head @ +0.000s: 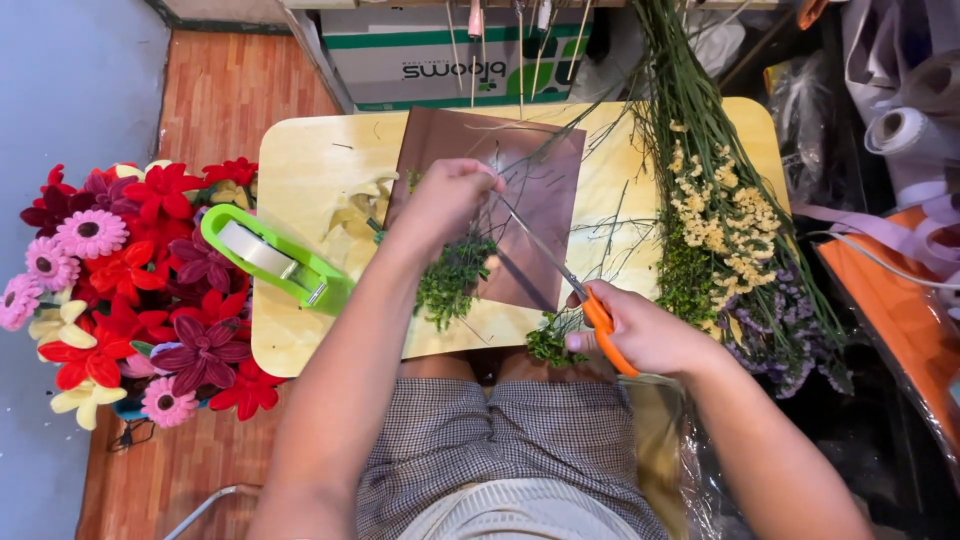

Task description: The person arranges artificial flowers on a table, using scissors to trim stems and tape to secure them. They handle a large yellow flower and green foliage, cutting and positioning the pieces to create a floral arrangement.

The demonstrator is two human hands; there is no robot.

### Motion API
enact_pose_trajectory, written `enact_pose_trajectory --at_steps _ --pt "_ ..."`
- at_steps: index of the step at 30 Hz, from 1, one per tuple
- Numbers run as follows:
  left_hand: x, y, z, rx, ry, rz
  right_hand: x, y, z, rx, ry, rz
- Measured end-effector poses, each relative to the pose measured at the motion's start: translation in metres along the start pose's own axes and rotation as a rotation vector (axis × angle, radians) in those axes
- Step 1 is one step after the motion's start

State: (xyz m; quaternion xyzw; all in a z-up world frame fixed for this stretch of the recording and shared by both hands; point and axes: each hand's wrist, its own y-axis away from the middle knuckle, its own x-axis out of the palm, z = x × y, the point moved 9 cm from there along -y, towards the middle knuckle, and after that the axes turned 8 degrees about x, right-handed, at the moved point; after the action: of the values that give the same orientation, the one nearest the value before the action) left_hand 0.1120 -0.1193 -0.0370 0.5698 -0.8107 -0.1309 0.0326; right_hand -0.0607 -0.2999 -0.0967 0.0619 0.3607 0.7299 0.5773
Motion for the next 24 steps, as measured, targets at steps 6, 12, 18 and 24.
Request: enact_pose_trajectory --at_steps 6,12,18,24 --pt "0.002 -0.024 0.001 -0.044 -0.039 0.076 -0.005 0.004 0.013 -0.012 -0.029 0.004" --pt "-0.010 -0.023 -0.014 -0.072 0.081 0.117 0.001 0.001 -0.007 -0.029 -0.130 0.087" --pt "-0.042 -0.021 -0.035 -0.111 0.324 0.151 0.006 -0.002 -0.010 -0.128 -0.256 0.139" --pt "-0.046 -0.018 -0.023 -0.177 0.575 0.280 0.009 -0.009 -0.001 -0.164 -0.019 0.055"
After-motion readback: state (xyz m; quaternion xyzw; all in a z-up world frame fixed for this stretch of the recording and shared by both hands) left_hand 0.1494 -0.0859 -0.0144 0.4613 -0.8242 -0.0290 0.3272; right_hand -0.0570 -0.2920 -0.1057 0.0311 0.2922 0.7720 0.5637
